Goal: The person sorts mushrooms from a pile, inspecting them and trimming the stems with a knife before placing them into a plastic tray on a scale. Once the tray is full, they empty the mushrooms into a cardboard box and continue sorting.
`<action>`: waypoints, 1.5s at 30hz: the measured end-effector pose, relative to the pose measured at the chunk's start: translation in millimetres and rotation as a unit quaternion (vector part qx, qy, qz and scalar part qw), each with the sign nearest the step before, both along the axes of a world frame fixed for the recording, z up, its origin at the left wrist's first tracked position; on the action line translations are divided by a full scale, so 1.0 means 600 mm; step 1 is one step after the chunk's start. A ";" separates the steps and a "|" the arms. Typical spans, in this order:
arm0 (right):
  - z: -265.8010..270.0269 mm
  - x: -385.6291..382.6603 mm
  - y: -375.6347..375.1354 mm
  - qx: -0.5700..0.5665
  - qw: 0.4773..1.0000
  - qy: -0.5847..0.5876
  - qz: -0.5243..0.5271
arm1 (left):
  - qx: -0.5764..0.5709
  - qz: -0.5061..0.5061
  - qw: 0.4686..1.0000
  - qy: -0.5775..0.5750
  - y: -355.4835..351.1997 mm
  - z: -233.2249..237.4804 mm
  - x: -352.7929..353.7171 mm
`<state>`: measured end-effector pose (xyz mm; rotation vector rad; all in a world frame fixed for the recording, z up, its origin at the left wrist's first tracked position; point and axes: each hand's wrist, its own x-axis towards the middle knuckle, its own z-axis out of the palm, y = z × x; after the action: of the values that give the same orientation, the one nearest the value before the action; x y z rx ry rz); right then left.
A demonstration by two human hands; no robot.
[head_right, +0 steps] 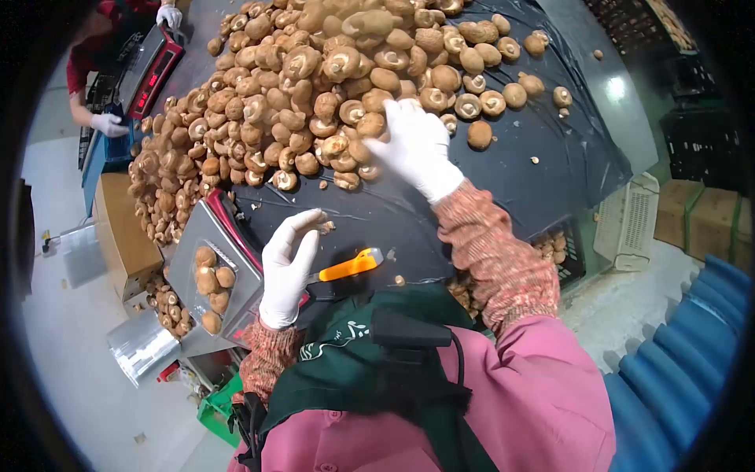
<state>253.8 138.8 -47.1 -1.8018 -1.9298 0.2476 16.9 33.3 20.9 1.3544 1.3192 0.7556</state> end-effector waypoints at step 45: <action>0.060 0.217 -0.210 -0.341 0.708 0.611 0.093 | 0.076 -0.130 0.986 -0.071 0.013 -0.022 0.087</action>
<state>383.8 12.7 -11.0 -1.1002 -0.9801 1.8743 69.0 41.3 7.5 1.5279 0.9659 0.7683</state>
